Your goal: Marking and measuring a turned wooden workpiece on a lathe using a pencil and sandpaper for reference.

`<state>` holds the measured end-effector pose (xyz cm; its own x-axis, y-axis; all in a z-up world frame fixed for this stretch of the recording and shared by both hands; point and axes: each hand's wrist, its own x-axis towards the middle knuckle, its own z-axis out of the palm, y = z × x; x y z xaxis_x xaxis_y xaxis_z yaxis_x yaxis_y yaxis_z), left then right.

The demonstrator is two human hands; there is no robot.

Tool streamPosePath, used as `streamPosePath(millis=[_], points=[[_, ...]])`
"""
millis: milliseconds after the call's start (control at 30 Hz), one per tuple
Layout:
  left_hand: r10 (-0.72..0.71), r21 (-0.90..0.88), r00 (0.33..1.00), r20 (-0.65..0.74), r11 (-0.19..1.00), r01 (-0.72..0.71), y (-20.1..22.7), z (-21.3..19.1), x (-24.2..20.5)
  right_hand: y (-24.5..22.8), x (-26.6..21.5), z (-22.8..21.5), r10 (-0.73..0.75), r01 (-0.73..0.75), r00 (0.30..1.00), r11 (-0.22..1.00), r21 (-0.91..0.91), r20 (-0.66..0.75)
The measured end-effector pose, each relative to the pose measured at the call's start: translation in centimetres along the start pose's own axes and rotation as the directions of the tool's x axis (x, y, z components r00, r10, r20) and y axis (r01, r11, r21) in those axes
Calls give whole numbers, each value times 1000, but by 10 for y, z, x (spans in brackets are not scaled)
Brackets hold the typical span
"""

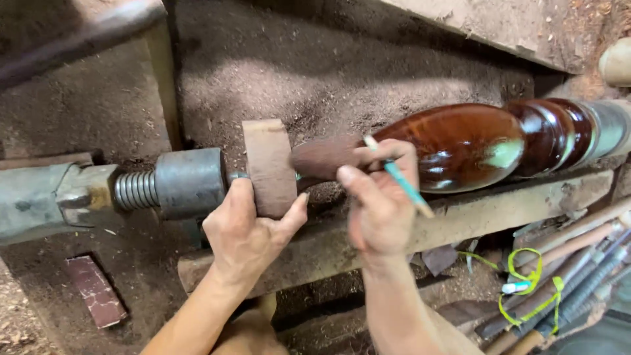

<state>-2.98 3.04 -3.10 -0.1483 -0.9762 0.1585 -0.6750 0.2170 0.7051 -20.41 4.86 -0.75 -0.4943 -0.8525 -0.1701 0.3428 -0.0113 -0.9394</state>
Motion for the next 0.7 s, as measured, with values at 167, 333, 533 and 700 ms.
streamPosePath(millis=[167,333,533,700], points=[[13,-93,1000,-22,996,-15,-5,1,-8,20,-19,10,93,-91,995,994,-66,36],[90,-113,994,-56,989,-96,-12,2,-20,25,-18,12,206,-196,973,976,-97,106],[-15,-372,997,70,927,40,-6,-42,5,24,-10,6,176,-128,958,968,-214,225],[-227,-460,949,218,834,305,-12,-47,19,22,-4,7,182,-113,943,963,-244,279]])
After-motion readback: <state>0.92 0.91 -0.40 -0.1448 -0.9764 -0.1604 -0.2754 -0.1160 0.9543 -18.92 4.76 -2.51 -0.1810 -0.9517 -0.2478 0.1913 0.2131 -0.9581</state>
